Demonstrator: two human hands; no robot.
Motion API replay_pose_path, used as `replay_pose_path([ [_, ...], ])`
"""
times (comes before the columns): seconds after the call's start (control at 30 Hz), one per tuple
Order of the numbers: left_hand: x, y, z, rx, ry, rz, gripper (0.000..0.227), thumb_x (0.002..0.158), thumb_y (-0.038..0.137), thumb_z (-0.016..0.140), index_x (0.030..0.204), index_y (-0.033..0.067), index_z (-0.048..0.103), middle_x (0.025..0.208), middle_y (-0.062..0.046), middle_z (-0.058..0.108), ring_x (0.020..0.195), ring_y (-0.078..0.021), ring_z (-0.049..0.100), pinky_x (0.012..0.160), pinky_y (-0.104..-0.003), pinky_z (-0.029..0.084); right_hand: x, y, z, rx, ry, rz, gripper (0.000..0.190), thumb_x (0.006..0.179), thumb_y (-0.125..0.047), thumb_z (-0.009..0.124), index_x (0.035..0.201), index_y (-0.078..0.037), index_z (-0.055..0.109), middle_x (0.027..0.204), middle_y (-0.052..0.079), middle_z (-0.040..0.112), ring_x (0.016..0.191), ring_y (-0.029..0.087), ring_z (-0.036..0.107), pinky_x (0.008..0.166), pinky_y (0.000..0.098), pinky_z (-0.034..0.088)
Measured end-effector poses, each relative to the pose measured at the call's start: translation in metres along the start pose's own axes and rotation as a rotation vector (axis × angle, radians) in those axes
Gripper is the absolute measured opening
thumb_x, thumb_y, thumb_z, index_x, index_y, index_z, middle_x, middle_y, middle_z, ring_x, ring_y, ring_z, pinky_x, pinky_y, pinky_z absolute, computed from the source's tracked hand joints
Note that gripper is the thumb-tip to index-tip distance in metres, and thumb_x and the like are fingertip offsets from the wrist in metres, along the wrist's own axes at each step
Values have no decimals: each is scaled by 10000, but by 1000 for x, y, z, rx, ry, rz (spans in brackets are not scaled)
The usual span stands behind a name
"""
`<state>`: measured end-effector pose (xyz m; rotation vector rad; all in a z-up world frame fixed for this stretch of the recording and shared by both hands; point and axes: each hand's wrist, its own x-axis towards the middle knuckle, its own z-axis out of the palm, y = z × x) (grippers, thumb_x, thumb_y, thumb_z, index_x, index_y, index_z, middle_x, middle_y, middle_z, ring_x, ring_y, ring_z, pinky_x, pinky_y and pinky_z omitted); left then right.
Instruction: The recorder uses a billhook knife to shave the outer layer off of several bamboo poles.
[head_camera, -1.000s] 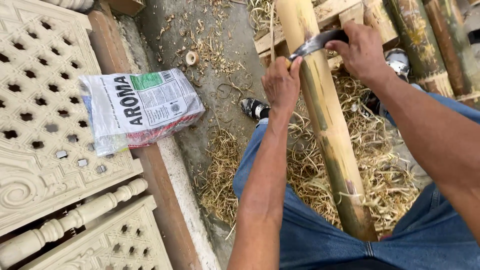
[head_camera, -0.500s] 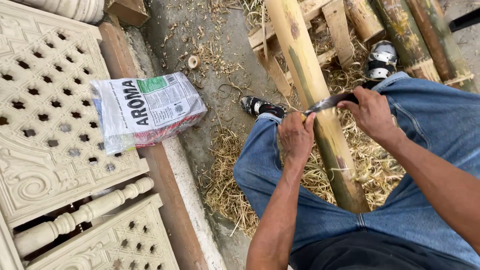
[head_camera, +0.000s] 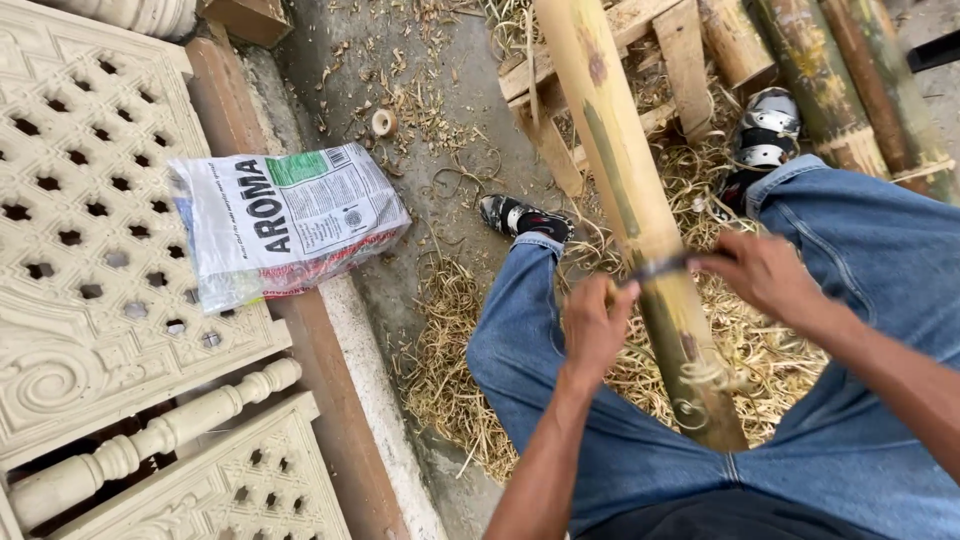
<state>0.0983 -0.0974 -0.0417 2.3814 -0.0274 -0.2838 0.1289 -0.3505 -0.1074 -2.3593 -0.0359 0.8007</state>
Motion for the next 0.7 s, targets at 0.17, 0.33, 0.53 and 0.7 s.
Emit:
replay_pose_path([
  [0.17, 174, -43, -6, 186, 182, 125, 326, 1041, 431, 544, 933, 127, 592, 789, -27, 579, 718, -198, 541, 710, -426, 450, 140, -55, -76, 169, 427, -314, 399, 1091, -405, 631, 964, -33, 695, 766, 111, 658, 564, 202, 554, 495, 376, 445],
  [0.33, 275, -36, -25, 299, 316, 139, 342, 1000, 467, 569, 931, 133, 596, 838, -12, 616, 759, -182, 588, 785, -444, 456, 228, -65, -110, 136, 613, -417, 354, 1095, -323, 758, 1024, 21, 712, 863, 182, 710, 681, 237, 643, 591, 406, 503],
  [0.53, 242, -24, -15, 364, 381, 154, 375, 984, 513, 570, 928, 142, 586, 865, -23, 604, 819, -201, 574, 752, -438, 438, 192, -61, -98, 187, 562, -296, 362, 1074, -354, 718, 1067, 4, 673, 882, 155, 698, 683, 255, 642, 598, 428, 517],
  [0.7, 183, -20, 0, 369, 333, 140, 385, 998, 499, 574, 911, 124, 574, 855, -47, 584, 790, -209, 556, 761, -429, 419, 142, -49, -68, 157, 488, -134, 442, 1072, -405, 684, 955, 16, 614, 818, 148, 654, 629, 275, 589, 527, 427, 486],
])
